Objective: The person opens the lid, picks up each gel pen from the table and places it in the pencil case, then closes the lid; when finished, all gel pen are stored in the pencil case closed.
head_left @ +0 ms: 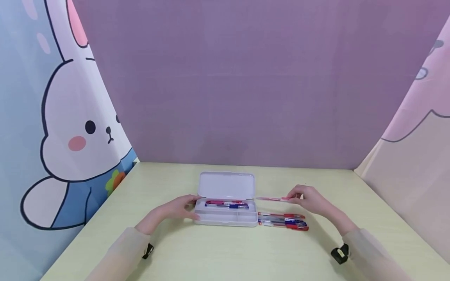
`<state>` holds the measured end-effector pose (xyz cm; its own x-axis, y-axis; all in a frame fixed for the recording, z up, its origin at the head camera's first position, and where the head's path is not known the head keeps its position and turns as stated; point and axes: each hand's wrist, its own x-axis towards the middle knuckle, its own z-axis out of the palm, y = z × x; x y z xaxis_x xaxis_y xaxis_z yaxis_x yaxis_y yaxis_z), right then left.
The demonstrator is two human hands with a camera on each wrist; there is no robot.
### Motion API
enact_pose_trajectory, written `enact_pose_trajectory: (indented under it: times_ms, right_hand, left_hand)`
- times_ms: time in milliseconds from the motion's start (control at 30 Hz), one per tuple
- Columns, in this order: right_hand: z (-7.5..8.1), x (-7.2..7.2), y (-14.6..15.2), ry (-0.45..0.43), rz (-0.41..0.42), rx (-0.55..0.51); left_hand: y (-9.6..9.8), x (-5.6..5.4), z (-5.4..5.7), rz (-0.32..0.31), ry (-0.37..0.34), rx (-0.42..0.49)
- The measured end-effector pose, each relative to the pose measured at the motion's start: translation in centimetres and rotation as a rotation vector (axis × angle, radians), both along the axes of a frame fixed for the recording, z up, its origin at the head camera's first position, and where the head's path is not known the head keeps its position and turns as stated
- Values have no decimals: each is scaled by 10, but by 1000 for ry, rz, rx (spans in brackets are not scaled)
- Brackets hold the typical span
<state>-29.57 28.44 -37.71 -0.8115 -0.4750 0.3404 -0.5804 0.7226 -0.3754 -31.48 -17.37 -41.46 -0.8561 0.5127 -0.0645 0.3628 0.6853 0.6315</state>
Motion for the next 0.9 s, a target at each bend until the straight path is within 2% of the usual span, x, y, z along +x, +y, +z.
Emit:
enact_pose_trajectory:
  times_ms: [533, 900]
  right_hand:
    - [2, -3, -36, -12, 24, -57]
    - [3, -4, -65, -41, 85, -86]
  left_hand:
    - [0, 1, 0, 10, -7, 2]
    - [-1, 2, 1, 12, -10, 10]
